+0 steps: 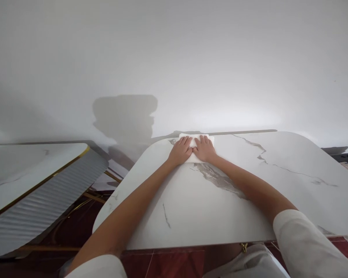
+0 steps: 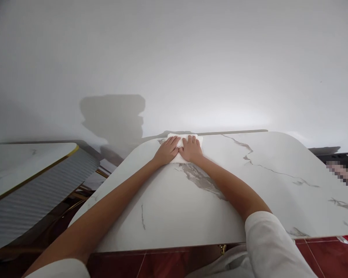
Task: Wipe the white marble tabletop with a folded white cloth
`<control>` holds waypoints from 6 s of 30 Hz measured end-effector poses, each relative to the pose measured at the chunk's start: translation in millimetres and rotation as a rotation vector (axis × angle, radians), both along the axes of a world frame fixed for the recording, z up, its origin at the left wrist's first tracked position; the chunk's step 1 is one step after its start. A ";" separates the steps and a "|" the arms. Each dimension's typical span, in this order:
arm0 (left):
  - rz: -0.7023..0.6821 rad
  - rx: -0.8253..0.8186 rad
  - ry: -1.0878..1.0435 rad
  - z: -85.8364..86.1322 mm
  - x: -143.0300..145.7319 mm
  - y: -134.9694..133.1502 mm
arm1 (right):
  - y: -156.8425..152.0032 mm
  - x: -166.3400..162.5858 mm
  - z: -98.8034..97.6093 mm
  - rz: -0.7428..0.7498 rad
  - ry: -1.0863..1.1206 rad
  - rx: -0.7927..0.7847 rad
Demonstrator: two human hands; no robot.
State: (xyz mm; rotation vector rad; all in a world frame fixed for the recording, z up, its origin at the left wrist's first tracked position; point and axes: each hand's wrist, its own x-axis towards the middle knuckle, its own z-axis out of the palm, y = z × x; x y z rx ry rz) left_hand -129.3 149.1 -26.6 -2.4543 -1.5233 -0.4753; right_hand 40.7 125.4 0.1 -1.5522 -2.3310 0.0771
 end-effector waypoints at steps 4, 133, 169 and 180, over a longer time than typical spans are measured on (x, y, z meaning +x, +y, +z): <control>0.044 -0.013 0.001 0.0 -0.3 -32.5 | -29.9 -0.2 1.8 0.026 0.004 0.020; 0.081 -0.035 -0.034 5.3 84.6 -251.3 | -227.6 82.5 -6.7 0.128 -0.025 0.111; 0.090 -0.072 -0.120 20.7 123.7 -5.7 | 21.9 107.6 0.4 0.051 -0.100 0.058; 0.187 -0.063 -0.083 20.0 132.2 24.6 | 63.4 109.0 -1.8 0.111 -0.040 0.035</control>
